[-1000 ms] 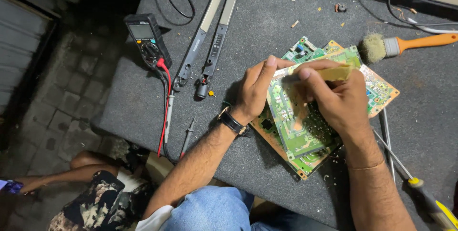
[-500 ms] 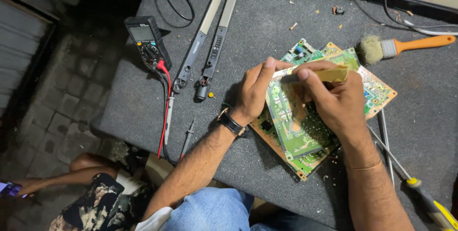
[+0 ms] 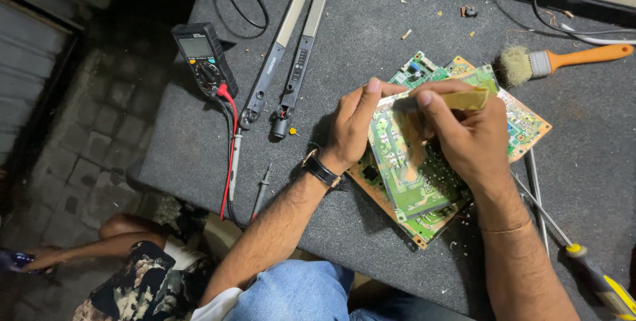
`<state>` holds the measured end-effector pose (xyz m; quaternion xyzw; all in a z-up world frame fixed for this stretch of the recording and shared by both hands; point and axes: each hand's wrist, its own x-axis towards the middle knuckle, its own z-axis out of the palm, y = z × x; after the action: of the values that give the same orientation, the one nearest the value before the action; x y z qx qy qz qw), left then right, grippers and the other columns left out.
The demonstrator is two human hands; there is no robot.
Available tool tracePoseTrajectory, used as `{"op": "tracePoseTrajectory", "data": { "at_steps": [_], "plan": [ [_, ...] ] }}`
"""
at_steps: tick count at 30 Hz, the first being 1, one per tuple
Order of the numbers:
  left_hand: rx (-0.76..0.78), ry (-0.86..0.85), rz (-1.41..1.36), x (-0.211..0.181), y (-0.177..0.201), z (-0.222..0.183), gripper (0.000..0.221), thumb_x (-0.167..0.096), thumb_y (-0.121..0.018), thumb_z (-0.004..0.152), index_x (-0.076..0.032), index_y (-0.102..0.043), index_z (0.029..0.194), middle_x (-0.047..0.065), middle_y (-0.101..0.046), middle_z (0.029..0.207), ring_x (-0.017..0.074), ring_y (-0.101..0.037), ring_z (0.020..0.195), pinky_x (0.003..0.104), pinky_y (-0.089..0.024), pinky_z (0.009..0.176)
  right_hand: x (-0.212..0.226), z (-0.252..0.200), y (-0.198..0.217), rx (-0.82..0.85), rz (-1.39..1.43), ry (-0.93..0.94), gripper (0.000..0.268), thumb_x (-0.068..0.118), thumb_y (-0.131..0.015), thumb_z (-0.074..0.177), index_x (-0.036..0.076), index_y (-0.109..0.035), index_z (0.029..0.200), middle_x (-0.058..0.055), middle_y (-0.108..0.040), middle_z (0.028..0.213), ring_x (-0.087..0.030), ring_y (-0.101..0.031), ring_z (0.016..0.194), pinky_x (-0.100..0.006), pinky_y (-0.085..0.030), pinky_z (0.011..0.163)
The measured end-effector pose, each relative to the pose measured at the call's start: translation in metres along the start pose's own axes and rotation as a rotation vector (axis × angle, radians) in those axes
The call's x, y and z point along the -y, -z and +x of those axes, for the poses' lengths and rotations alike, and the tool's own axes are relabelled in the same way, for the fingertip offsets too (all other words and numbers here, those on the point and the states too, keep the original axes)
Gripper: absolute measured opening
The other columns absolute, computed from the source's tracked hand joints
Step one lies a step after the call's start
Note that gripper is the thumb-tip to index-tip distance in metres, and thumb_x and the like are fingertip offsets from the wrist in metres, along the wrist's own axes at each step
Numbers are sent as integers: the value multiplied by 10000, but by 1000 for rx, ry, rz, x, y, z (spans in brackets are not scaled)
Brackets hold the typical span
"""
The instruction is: Cleaning and scraping a circuit board using a small tool and sandpaper at a repair bench
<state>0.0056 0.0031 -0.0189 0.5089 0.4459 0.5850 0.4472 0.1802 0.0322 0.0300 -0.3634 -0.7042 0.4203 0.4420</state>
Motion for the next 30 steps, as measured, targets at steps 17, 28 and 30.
{"op": "tracePoseTrajectory", "data": {
  "at_steps": [17, 28, 30],
  "plan": [
    [37, 19, 11, -6, 0, 0, 626, -480, -289, 1118, -26, -715, 1170, 246, -716, 1032, 367, -676, 1080, 498, -473, 1039, -4, 2, 2, 18, 13, 20, 97, 23, -678, 1031, -9, -770, 1037, -127, -635, 607, -163, -623, 566, -304, -501, 615],
    [18, 10, -4, -7, -1, -2, 622, -487, -311, 1115, -17, -716, 1166, 242, -716, 1032, 355, -671, 1070, 484, -470, 1037, -5, 0, 1, -8, 41, -10, 79, 31, -691, 1028, 3, -765, 1029, -86, -597, 574, -115, -584, 562, -262, -482, 600],
    [12, 16, -11, -9, -2, -1, 619, -489, -319, 1111, -17, -717, 1161, 236, -721, 1031, 342, -675, 1070, 480, -475, 1034, -4, 0, 1, -14, 36, -20, 86, 40, -689, 1031, 15, -770, 1042, -84, -606, 579, -117, -600, 561, -258, -486, 593]
  ]
}}
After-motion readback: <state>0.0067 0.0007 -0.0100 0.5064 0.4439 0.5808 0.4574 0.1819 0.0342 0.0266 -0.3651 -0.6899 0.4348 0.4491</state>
